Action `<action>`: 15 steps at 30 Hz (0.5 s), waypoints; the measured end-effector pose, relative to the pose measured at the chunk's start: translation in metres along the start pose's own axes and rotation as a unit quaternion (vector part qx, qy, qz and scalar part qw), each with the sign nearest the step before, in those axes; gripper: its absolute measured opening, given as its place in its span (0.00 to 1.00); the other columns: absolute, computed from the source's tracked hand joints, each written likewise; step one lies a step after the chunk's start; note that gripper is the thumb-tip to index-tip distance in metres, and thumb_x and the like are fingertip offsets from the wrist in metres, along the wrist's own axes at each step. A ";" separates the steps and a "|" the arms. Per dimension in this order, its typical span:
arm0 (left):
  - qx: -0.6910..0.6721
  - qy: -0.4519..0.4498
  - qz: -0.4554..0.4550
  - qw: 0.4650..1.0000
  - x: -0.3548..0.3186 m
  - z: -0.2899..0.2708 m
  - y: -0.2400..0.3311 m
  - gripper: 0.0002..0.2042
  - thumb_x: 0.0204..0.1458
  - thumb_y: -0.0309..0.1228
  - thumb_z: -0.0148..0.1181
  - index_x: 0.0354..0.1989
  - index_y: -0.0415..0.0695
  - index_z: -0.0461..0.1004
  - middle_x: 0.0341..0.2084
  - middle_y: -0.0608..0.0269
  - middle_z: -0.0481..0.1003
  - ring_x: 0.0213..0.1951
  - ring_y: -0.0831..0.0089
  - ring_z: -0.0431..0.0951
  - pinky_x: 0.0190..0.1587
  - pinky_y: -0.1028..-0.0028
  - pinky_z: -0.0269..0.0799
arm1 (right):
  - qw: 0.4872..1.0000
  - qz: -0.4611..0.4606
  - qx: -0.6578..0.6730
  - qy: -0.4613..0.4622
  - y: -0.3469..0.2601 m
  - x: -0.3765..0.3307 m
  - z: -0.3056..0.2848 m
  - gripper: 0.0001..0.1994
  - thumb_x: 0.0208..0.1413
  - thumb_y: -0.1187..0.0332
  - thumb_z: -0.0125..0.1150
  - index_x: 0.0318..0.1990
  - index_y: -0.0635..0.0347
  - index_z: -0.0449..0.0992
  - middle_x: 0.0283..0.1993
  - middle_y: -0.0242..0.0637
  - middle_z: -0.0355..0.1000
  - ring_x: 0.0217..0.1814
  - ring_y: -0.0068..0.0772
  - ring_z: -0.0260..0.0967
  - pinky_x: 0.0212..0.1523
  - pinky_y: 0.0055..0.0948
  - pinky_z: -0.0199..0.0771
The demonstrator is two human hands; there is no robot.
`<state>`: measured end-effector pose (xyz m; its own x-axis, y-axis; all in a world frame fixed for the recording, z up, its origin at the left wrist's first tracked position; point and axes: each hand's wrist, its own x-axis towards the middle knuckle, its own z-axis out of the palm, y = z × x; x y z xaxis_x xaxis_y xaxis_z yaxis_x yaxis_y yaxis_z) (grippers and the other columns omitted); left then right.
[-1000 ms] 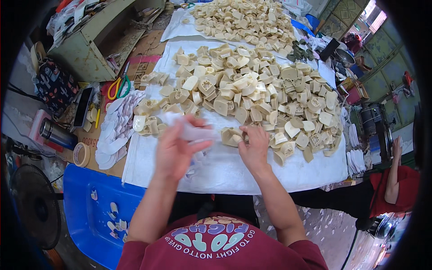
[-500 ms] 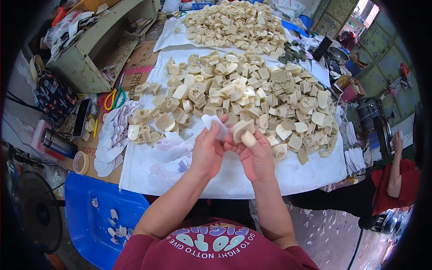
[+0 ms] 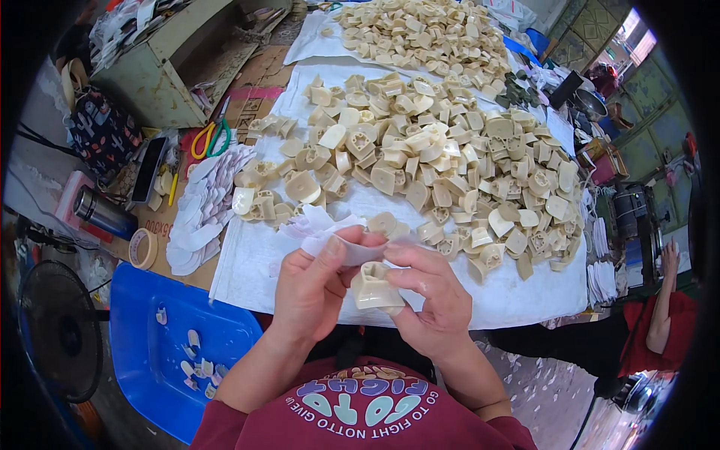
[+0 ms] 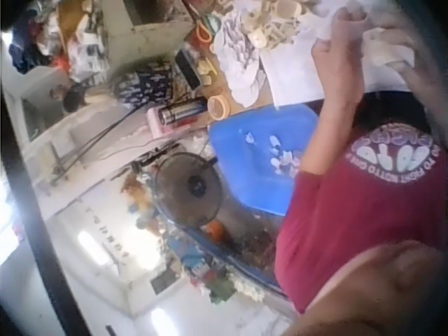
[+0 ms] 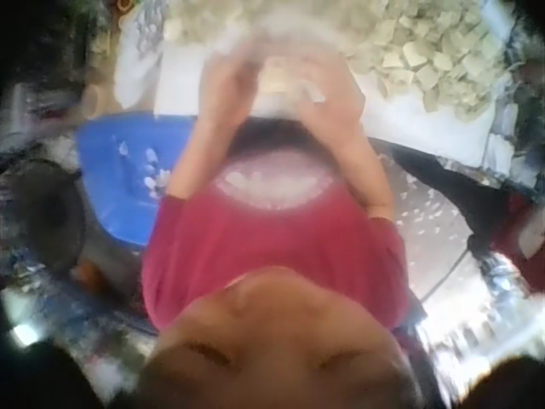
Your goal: The person repeatedly picks up small beige plastic components and thin white sheets from a table. They insert the plastic parts into the sheets, fold the sheets around the parts, and place the finished units into a blue bin. The process is repetitive and involves handling items one at a time.
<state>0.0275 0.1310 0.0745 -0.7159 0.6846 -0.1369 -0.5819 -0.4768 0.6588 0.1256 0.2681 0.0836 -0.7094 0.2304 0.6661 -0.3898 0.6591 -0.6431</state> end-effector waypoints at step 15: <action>0.002 -0.026 0.021 0.999 -0.012 0.015 0.006 0.19 0.63 0.36 0.48 0.55 0.32 0.67 0.48 0.45 0.74 0.52 0.61 0.74 0.55 0.65 0.70 | 0.999 -0.039 0.002 0.017 -0.002 0.008 -0.001 0.19 0.35 0.84 0.65 0.40 0.63 0.75 0.44 0.42 0.75 0.47 0.45 0.74 0.47 0.37 0.75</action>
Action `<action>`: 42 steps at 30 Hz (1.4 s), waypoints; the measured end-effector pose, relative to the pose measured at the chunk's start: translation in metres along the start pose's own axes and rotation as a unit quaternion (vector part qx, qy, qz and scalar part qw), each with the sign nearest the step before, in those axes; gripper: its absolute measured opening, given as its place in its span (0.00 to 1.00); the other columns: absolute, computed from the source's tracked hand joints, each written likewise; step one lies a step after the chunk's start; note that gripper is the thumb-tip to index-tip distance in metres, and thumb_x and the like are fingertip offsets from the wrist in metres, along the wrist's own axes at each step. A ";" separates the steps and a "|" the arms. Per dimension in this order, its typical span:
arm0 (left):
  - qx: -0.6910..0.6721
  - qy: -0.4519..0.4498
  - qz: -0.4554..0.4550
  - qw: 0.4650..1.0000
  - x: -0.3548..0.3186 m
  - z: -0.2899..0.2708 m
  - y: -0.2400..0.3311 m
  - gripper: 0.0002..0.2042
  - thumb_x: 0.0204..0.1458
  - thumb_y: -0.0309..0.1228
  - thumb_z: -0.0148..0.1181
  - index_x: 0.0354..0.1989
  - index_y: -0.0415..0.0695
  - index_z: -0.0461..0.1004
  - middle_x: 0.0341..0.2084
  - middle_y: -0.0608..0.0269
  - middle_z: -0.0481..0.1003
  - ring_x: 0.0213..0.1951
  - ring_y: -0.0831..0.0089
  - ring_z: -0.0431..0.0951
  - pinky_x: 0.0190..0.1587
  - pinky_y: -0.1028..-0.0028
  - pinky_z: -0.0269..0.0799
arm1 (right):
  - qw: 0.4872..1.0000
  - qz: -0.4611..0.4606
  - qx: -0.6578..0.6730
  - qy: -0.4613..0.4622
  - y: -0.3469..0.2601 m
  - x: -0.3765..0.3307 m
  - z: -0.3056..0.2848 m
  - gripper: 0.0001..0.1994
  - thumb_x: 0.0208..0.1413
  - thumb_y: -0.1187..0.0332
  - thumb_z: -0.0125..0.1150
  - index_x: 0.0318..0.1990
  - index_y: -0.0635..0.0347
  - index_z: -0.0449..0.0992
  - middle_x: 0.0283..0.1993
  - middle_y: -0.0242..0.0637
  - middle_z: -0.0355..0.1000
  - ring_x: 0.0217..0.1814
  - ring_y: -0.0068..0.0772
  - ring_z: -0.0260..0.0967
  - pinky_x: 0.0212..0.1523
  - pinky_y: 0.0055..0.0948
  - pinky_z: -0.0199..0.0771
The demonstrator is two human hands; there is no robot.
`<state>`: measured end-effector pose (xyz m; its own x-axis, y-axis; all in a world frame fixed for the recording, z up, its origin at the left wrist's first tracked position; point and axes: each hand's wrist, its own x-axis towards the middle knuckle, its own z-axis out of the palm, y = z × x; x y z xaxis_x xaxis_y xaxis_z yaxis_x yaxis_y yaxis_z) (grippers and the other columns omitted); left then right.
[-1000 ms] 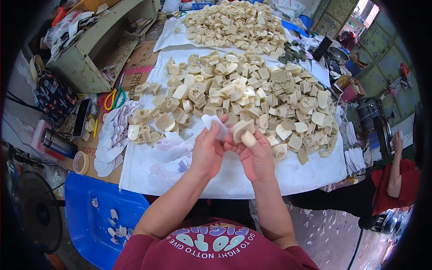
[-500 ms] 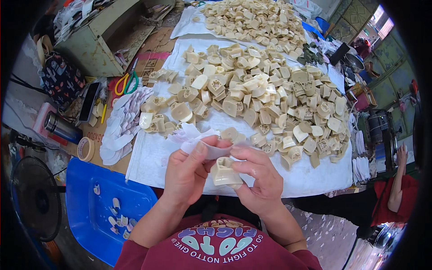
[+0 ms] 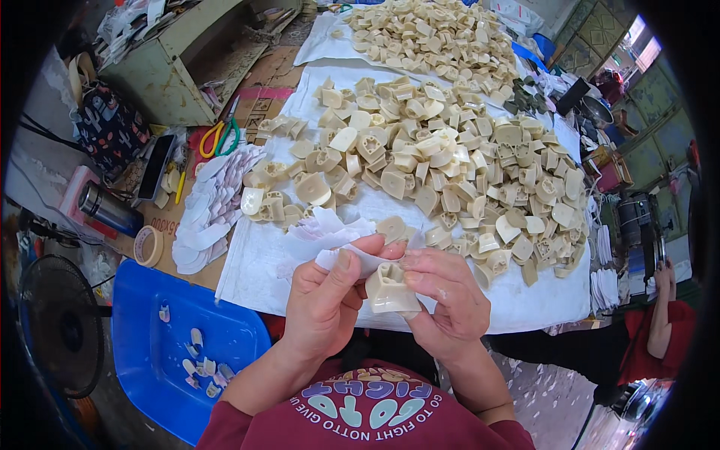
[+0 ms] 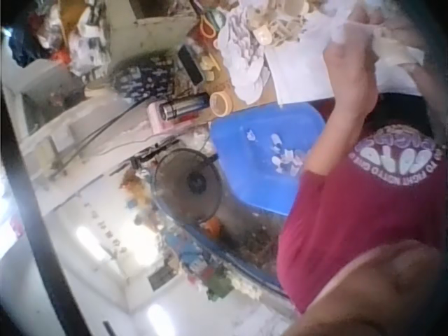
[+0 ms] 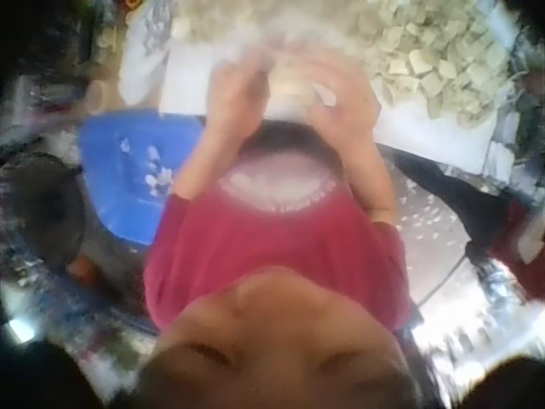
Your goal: The person repeatedly picks up small beige plastic components and thin white sheets from a table. They insert the plastic parts into the sheets, fold the sheets around the parts, and place the finished units into a blue bin. The process is repetitive and involves handling items one at a time.
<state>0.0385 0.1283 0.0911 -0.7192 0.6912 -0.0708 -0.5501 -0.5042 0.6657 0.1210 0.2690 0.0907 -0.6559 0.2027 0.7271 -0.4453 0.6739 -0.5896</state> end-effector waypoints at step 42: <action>0.237 -0.133 -0.009 0.962 0.036 -0.037 0.010 0.10 0.55 0.23 0.57 0.44 0.37 0.77 0.40 0.60 0.74 0.40 0.77 0.74 0.41 0.78 0.70 | 0.911 0.345 0.224 -0.042 0.024 -0.011 0.005 0.12 0.44 0.70 0.72 0.37 0.61 0.77 0.37 0.30 0.75 0.41 0.20 0.70 0.47 0.24 0.68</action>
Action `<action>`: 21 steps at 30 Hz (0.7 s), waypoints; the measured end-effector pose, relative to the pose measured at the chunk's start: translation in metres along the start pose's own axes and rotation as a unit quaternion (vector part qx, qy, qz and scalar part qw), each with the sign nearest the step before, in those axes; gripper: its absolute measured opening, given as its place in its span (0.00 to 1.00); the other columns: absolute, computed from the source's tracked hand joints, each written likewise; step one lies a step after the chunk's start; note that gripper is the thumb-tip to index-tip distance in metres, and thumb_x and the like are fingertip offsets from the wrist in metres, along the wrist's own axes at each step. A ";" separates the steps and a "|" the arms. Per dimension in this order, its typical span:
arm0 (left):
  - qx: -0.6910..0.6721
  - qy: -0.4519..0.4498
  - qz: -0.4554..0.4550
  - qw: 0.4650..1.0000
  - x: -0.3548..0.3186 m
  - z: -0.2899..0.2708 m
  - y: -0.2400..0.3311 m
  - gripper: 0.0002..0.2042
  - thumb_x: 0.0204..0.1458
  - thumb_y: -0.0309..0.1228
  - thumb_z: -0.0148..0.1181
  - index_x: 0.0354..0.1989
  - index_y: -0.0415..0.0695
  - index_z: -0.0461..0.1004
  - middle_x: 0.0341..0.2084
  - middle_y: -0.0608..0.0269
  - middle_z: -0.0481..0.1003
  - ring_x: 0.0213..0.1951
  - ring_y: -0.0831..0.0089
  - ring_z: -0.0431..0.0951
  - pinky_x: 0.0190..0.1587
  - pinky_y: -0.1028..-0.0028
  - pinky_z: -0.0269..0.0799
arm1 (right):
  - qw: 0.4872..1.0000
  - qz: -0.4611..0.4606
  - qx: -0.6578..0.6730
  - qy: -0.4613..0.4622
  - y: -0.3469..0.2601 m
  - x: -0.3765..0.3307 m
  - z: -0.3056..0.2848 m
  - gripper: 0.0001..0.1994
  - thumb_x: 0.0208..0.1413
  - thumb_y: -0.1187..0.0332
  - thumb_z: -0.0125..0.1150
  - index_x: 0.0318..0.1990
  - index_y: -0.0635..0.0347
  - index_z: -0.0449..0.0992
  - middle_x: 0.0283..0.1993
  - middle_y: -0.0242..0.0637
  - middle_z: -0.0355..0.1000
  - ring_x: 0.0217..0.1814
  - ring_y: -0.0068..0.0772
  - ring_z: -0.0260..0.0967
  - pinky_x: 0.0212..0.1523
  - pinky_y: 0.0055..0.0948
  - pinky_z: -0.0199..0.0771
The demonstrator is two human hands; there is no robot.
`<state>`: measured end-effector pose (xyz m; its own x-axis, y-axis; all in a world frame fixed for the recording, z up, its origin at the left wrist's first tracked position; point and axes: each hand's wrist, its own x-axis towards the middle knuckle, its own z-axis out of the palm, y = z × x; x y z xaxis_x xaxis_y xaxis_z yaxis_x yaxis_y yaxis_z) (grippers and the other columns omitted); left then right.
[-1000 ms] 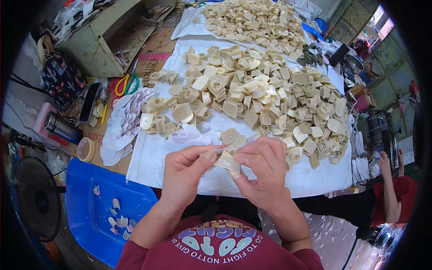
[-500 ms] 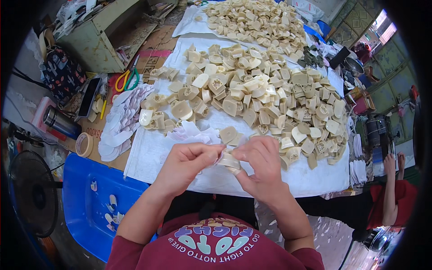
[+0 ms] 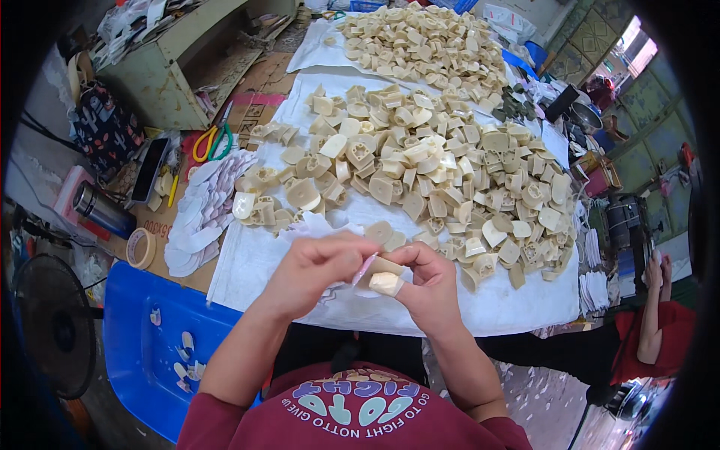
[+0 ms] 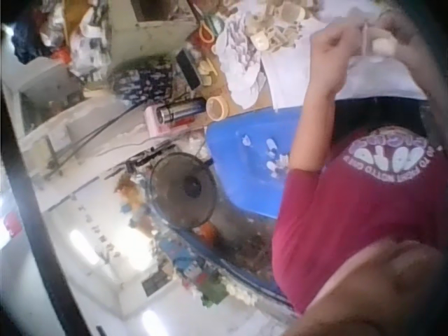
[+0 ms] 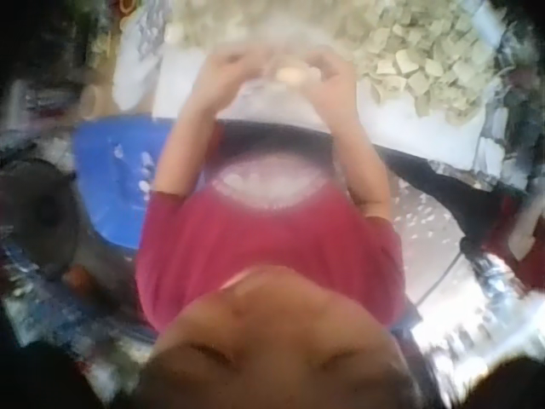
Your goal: The person repeatedly picks up small beige plastic components and thin white sheets from a table. They insert the plastic parts into the sheets, fold the sheets around the parts, and place the finished units into a blue bin. The process is repetitive and involves handling items one at a time.
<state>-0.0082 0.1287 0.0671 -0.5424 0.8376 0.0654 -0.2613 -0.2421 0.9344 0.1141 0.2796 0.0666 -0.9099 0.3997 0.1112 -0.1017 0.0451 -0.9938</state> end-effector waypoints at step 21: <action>0.173 0.041 0.200 0.963 -0.021 0.016 0.000 0.10 0.48 0.15 0.58 0.38 0.40 0.74 0.49 0.54 0.65 0.47 0.70 0.73 0.48 0.72 0.70 | 0.890 -0.274 -0.364 -0.022 -0.036 0.002 -0.007 0.20 0.45 0.66 0.68 0.48 0.61 0.75 0.49 0.41 0.72 0.46 0.35 0.69 0.53 0.36 0.63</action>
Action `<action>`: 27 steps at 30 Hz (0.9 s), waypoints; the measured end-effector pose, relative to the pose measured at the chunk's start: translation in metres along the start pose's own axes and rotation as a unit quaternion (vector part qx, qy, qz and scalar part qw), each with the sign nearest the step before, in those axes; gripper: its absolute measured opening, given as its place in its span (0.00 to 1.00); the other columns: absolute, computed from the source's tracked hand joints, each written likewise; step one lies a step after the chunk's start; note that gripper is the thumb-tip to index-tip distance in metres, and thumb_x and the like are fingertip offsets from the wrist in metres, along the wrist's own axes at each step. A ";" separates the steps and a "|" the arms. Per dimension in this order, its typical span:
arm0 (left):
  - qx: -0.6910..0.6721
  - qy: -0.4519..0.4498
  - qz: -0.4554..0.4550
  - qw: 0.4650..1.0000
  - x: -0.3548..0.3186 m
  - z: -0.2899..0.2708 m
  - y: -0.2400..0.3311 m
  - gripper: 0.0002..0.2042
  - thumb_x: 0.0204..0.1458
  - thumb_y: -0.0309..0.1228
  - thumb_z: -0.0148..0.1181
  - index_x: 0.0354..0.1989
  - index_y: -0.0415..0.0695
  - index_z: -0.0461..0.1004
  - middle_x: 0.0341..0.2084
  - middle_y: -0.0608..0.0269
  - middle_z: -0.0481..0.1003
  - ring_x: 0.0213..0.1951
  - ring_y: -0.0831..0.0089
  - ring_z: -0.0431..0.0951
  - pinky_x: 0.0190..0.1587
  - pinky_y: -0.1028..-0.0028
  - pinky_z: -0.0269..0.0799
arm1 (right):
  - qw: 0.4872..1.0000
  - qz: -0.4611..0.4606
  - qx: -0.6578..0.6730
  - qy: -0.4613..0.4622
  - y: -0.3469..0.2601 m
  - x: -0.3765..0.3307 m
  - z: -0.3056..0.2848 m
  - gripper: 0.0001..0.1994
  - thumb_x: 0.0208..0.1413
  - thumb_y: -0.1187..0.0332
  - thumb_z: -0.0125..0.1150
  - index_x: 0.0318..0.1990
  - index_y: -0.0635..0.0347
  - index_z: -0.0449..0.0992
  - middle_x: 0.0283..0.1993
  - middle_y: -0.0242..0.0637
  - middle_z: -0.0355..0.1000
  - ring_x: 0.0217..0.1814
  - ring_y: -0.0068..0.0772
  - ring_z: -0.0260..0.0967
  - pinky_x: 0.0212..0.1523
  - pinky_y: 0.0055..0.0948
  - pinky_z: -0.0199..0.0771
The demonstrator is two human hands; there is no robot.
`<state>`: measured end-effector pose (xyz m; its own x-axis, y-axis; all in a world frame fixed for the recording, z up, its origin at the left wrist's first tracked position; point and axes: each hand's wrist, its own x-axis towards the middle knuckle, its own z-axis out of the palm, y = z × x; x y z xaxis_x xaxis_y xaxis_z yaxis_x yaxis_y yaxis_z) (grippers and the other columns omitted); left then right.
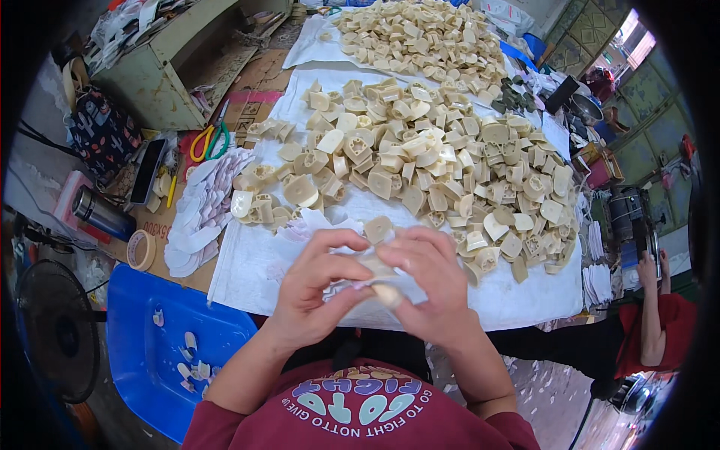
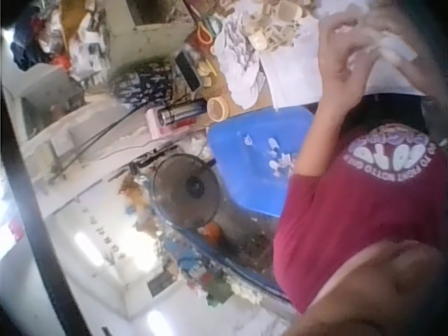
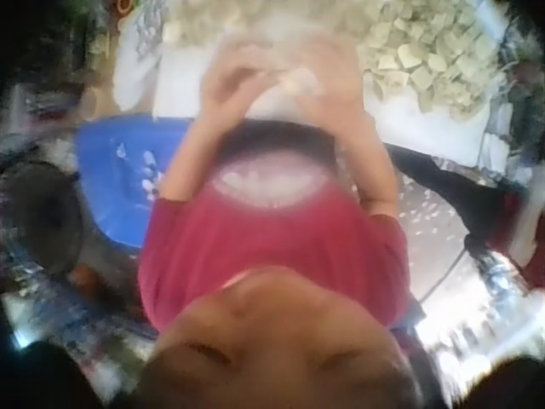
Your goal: The person repeatedly picks up small beige plastic components and thin white sheets from a table. They insert the plastic parts into the sheets, fold the sheets around the parts, and place the finished units into a blue bin. The process is repetitive and involves handling items one at a time.
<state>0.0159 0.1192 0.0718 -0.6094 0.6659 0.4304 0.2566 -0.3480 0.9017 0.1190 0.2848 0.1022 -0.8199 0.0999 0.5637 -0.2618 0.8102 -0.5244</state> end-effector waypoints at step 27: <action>0.220 0.079 0.140 0.962 0.003 0.018 -0.019 0.13 0.40 0.12 0.61 0.36 0.39 0.73 0.42 0.47 0.73 0.34 0.58 0.78 0.31 0.71 0.75 | 0.950 0.200 0.237 0.047 -0.009 -0.020 0.022 0.15 0.50 0.77 0.62 0.47 0.66 0.75 0.52 0.49 0.73 0.56 0.39 0.71 0.55 0.31 0.69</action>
<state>0.0220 0.1399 0.0565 -0.5682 0.4662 0.6781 0.6983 -0.1629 0.6971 0.1269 0.2634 0.0814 -0.8582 0.4150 0.3020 -0.1567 0.3485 -0.9241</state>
